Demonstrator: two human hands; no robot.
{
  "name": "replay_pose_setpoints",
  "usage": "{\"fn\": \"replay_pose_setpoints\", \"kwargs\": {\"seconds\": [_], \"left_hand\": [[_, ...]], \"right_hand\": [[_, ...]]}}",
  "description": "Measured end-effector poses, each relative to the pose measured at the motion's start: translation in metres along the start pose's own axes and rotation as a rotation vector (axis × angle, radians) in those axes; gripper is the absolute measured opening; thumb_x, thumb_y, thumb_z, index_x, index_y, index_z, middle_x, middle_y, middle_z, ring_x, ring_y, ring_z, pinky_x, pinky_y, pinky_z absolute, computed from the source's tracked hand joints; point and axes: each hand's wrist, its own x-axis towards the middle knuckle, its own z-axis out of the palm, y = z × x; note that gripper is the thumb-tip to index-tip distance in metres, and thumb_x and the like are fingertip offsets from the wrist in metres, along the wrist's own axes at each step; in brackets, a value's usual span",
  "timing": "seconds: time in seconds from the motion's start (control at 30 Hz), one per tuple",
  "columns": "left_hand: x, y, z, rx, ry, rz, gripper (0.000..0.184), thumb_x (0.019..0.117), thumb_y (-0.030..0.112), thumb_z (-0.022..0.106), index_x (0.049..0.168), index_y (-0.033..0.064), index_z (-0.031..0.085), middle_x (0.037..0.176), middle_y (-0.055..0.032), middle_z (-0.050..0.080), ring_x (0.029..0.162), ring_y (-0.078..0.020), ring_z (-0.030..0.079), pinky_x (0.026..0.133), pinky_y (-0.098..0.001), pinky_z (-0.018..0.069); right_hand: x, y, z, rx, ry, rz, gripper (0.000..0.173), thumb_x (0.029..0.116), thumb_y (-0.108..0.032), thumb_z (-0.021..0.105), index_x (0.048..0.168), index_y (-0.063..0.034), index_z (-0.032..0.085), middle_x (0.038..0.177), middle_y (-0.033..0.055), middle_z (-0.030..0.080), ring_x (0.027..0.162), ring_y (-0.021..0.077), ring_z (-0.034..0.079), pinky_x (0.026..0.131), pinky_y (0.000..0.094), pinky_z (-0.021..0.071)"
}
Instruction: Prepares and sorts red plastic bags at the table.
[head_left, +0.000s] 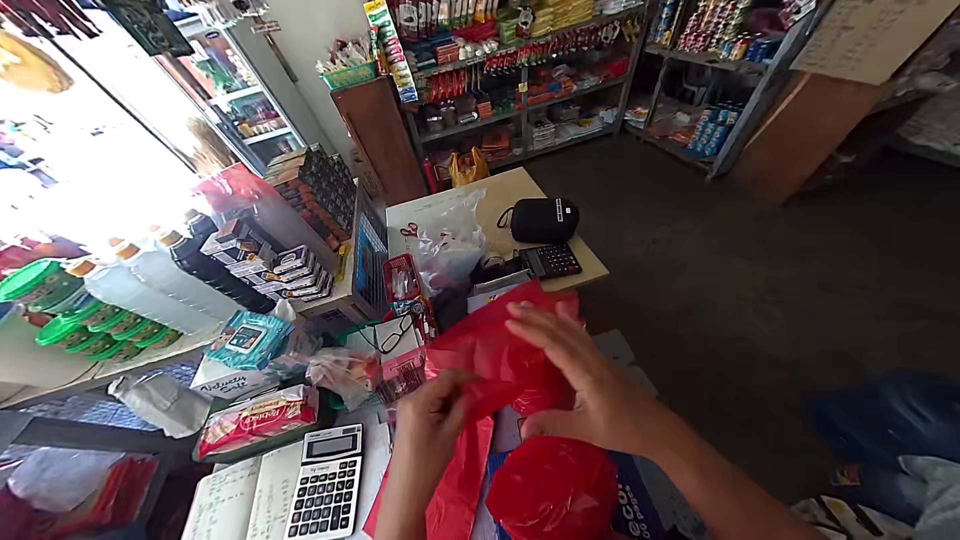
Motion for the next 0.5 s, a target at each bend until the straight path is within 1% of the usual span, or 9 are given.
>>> {"fn": "replay_pose_setpoints", "kwargs": {"seconds": [0.03,0.07,0.13,0.17,0.23,0.3,0.37,0.43,0.5], "left_hand": [[0.004,0.005,0.006,0.021,-0.053,0.019,0.016,0.0927,0.012,0.062,0.101,0.0137,0.076,0.082,0.0061,0.072,0.067,0.0008,0.063,0.061,-0.0193,0.0548],[0.007,0.009,0.01,0.034,-0.093,0.032,0.014,0.093,0.015,0.064,0.099,0.0151,0.077,0.08,0.0075,0.071,0.066,0.0019,0.062,0.06,-0.0181,0.0539],[0.012,0.016,0.01,0.045,-0.112,0.032,0.01,0.0929,0.019,0.068,0.097,0.0159,0.076,0.08,0.0092,0.071,0.067,0.0026,0.063,0.062,-0.0175,0.0553],[0.015,0.017,0.009,0.061,-0.093,0.023,0.009,0.0924,0.021,0.069,0.096,0.0161,0.076,0.079,0.01,0.071,0.066,0.0027,0.063,0.061,-0.0174,0.055],[0.018,0.018,0.001,0.112,-0.059,0.008,0.012,0.0927,0.028,0.071,0.095,0.0169,0.075,0.077,0.0116,0.069,0.063,0.0036,0.06,0.058,-0.0167,0.0525],[0.019,0.014,-0.009,0.106,-0.094,0.004,0.02,0.0928,0.038,0.074,0.096,0.0182,0.075,0.077,0.0122,0.068,0.063,0.0026,0.058,0.058,-0.0178,0.0499],[0.017,0.008,-0.017,0.066,-0.137,0.037,0.021,0.0907,0.04,0.077,0.097,0.0191,0.076,0.083,0.0114,0.07,0.075,-0.0005,0.061,0.072,-0.022,0.0515],[0.016,0.004,-0.02,-0.013,-0.105,0.07,0.016,0.0936,0.031,0.075,0.1,0.0169,0.077,0.094,0.007,0.073,0.094,-0.0076,0.065,0.088,-0.0291,0.0534],[0.017,0.003,-0.018,-0.119,-0.026,0.083,0.014,0.0979,0.02,0.069,0.105,0.0094,0.076,0.103,-0.0003,0.074,0.101,-0.0132,0.069,0.094,-0.0332,0.0569]], "right_hand": [[0.004,-0.003,0.003,0.046,-0.071,-0.022,0.09,0.0878,-0.071,0.064,0.153,-0.0113,0.046,0.161,0.0068,0.043,0.151,0.0219,0.035,0.126,0.058,0.0226],[0.006,-0.004,0.007,0.106,-0.122,-0.025,0.086,0.0888,-0.065,0.068,0.153,-0.0099,0.047,0.157,0.0068,0.048,0.147,0.0194,0.041,0.125,0.0502,0.0305],[0.01,0.0,0.014,0.206,-0.144,0.012,0.063,0.0927,-0.043,0.074,0.142,-0.008,0.059,0.129,0.0054,0.068,0.121,0.0118,0.063,0.106,0.0325,0.0516],[0.011,0.001,0.015,0.237,-0.137,0.037,0.048,0.0955,-0.033,0.073,0.135,-0.0072,0.064,0.115,0.0048,0.073,0.106,0.0091,0.068,0.096,0.0274,0.0564],[0.01,0.004,0.017,0.285,-0.076,0.05,0.025,0.1005,-0.021,0.066,0.119,-0.0047,0.071,0.1,0.0041,0.074,0.091,0.0065,0.069,0.085,0.0229,0.0581],[0.01,0.008,0.018,0.319,0.025,0.061,0.02,0.1034,-0.018,0.062,0.109,-0.0034,0.074,0.1,0.0031,0.075,0.092,0.0054,0.07,0.086,0.0228,0.059],[0.01,0.012,0.017,0.338,0.129,0.126,0.022,0.1052,-0.018,0.057,0.11,-0.0033,0.073,0.101,0.0026,0.074,0.093,0.0057,0.07,0.085,0.0248,0.0591],[0.011,0.019,0.015,0.372,0.19,0.198,0.024,0.1069,-0.018,0.054,0.111,-0.0032,0.072,0.099,0.0019,0.074,0.091,0.0055,0.069,0.083,0.0244,0.0588],[0.011,0.026,0.013,0.418,0.198,0.243,0.024,0.108,-0.015,0.05,0.114,-0.0025,0.07,0.101,0.0033,0.073,0.093,0.0073,0.069,0.084,0.0248,0.0583]]}}
